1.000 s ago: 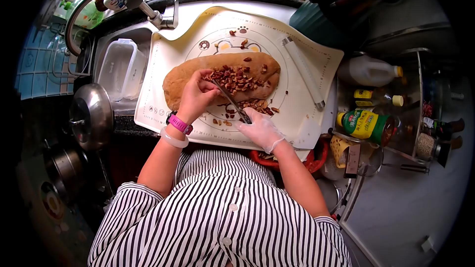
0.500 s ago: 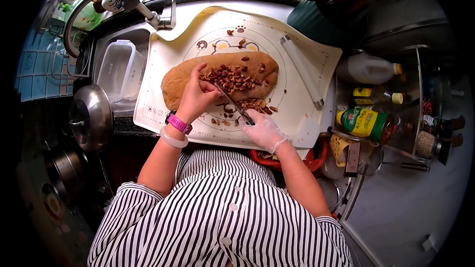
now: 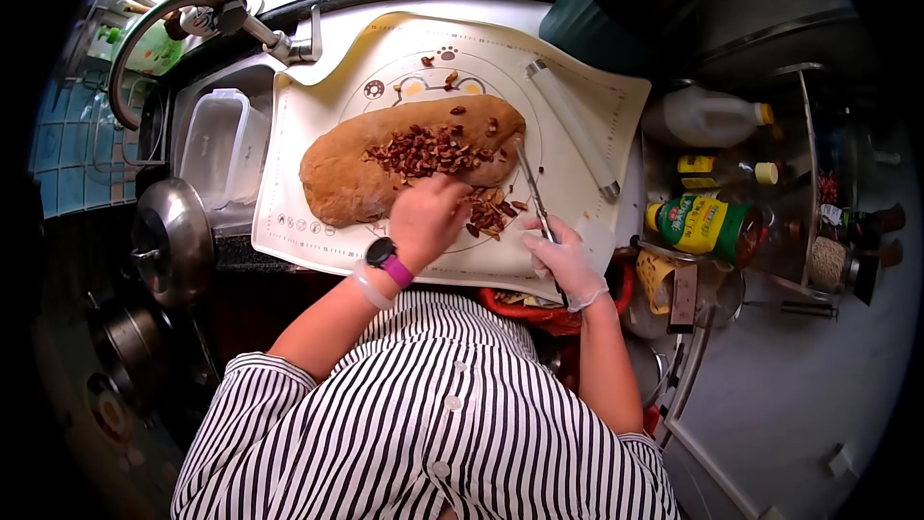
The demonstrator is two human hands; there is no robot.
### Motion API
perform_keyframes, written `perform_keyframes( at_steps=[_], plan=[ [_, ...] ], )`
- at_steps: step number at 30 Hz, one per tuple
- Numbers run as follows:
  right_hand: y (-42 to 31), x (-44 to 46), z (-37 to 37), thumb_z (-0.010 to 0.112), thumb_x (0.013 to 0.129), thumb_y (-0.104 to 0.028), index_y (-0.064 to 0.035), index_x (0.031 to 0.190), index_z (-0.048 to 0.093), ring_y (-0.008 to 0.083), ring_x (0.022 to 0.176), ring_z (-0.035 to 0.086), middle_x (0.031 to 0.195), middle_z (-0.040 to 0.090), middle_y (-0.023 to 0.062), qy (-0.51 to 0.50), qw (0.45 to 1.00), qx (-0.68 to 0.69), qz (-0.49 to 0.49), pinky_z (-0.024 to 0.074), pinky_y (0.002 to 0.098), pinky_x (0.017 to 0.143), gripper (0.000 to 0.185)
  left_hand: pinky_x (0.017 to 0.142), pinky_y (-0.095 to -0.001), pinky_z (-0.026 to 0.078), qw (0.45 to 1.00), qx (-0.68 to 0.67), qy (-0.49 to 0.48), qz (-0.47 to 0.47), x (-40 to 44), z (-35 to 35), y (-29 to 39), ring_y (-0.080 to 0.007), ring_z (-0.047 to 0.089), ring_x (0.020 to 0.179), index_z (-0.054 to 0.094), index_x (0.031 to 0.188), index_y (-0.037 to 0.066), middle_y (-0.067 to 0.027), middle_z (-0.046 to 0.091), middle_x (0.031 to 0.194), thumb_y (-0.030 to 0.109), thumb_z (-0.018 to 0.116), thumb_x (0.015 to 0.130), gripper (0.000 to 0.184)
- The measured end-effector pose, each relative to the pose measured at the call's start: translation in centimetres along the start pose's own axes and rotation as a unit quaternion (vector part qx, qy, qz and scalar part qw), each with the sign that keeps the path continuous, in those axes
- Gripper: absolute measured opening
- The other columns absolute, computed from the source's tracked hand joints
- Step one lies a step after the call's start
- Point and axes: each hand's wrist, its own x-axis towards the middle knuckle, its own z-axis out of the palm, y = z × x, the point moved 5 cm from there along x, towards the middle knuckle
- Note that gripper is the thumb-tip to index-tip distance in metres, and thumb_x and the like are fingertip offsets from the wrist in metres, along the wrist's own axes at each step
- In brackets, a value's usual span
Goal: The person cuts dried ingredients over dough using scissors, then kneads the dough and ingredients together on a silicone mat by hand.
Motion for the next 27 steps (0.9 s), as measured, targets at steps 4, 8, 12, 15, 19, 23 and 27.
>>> perform_keyframes(
  at_steps=[4,8,12,15,19,23,27],
  plan=[
    [1.0,-1.6,-0.8,0.064,0.098,-0.022,-0.0040,0.126,0.064,0.0054,0.060,0.046,0.072,0.052,-0.0047,0.019,1.000,0.011,-0.019,0.0379,0.0227,0.055,0.032,0.066,-0.0406,0.054,0.997,0.059,-0.053,-0.027,-0.2,4.7,1.4,-0.0304,0.065,0.079,0.067,0.094,0.005,-0.0109,0.061,0.084,0.037,0.077,0.084,0.035],
    [2.2,-2.6,-0.8,0.065,0.098,-0.019,-0.0069,0.125,0.064,0.0048,0.057,0.045,0.069,0.052,-0.0044,0.011,0.999,0.051,-0.011,0.0374,0.0231,0.052,0.029,0.063,-0.0409,0.053,0.994,0.088,-0.061,-0.039,0.4,7.2,1.2,-0.0301,0.066,0.076,0.063,0.087,0.006,-0.0114,0.062,0.086,0.042,0.076,0.085,0.038],
    [2.2,-3.3,-0.5,0.065,0.099,-0.018,-0.0070,0.126,0.063,0.0052,0.056,0.043,0.068,0.050,-0.0047,0.002,0.997,0.075,-0.003,0.0356,0.0233,0.052,0.029,0.064,-0.0406,0.054,0.992,0.106,-0.061,-0.036,1.0,8.6,0.9,-0.0298,0.066,0.077,0.064,0.088,0.006,-0.0111,0.064,0.089,0.034,0.075,0.087,0.030],
    [2.6,-3.3,-0.8,0.064,0.098,-0.018,-0.0068,0.126,0.063,0.0050,0.056,0.042,0.069,0.049,-0.0049,-0.003,0.997,0.083,-0.003,0.0347,0.0234,0.052,0.030,0.065,-0.0394,0.056,0.993,0.102,-0.052,-0.016,1.0,9.1,0.9,-0.0281,0.067,0.078,0.067,0.088,0.006,-0.0097,0.064,0.087,0.029,0.075,0.085,0.024],
    [2.8,-3.3,-0.8,0.063,0.098,-0.017,-0.0077,0.126,0.063,0.0043,0.058,0.043,0.071,0.050,-0.0049,0.011,0.999,0.048,0.013,0.0348,0.0228,0.052,0.030,0.067,-0.0432,0.055,0.998,0.049,-0.025,-0.022,0.9,8.0,1.0,-0.0320,0.067,0.079,0.067,0.089,0.006,-0.0116,0.066,0.089,0.029,0.074,0.089,0.024],
    [3.6,-2.2,-0.9,0.066,0.095,-0.022,-0.0073,0.128,0.062,0.0083,0.063,0.052,0.077,0.058,0.0005,0.005,0.998,-0.059,-0.001,0.0443,0.0270,0.057,0.036,0.068,-0.0353,0.055,0.965,-0.222,-0.029,-0.136,0.7,6.8,-1.7,-0.0258,0.071,0.076,0.069,0.110,-0.001,-0.0141,0.073,0.090,0.015,0.071,0.095,0.022],
    [1.7,-1.2,0.2,0.069,0.087,-0.025,-0.0053,0.131,0.060,0.0257,0.087,0.067,0.097,0.070,0.0141,0.036,0.961,-0.256,-0.097,0.0525,0.0377,0.082,0.049,0.064,-0.0267,0.053,0.826,-0.445,-0.119,-0.323,1.0,5.6,-3.4,-0.0108,0.066,0.073,0.070,0.109,-0.001,-0.0037,0.071,0.085,0.015,0.069,0.098,0.019]
  ],
)
